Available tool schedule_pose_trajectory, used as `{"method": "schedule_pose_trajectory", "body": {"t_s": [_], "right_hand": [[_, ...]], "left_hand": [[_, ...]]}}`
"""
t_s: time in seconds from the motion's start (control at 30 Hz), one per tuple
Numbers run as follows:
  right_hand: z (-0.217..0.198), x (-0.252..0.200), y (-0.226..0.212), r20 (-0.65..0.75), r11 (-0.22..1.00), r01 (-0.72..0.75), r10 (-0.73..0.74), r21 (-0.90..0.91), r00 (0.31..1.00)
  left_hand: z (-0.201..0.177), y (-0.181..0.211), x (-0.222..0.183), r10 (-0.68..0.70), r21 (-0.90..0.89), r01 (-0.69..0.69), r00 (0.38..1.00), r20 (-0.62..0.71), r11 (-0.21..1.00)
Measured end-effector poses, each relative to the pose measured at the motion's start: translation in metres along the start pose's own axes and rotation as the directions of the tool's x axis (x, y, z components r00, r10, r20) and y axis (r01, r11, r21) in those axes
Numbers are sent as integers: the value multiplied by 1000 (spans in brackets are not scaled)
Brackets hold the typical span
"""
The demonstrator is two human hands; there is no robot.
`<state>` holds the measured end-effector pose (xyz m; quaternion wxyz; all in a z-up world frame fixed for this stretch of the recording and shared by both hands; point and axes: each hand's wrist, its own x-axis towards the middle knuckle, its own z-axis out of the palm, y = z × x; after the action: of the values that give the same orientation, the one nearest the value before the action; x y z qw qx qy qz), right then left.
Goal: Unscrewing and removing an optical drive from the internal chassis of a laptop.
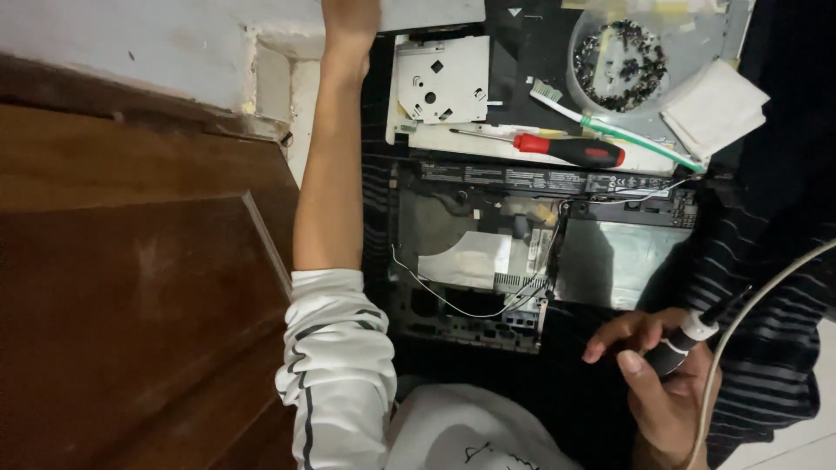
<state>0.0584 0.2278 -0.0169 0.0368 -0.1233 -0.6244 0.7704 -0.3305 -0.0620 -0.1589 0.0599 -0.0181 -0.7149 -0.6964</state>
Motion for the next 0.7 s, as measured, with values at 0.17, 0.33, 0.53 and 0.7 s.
{"method": "schedule_pose_trajectory", "body": {"t_s": [0.17, 0.33, 0.53, 0.7], "right_hand": [[5, 4, -2, 7, 999, -32, 33, -12, 999], [9, 11, -4, 44, 991, -42, 48, -128, 998], [20, 18, 12, 2, 987, 11, -11, -162, 1000], [32, 13, 29, 98, 1000, -9, 8, 10, 995]], "left_hand": [[-2, 26, -17, -57, -68, 55, 998, -19, 996], [-3, 75, -48, -95, -141, 91, 995, -27, 986], [2, 146, -164, -260, -114, 253, 964, -48, 961], [8, 77, -281, -298, -303, 298, 953, 49, 905]]}}
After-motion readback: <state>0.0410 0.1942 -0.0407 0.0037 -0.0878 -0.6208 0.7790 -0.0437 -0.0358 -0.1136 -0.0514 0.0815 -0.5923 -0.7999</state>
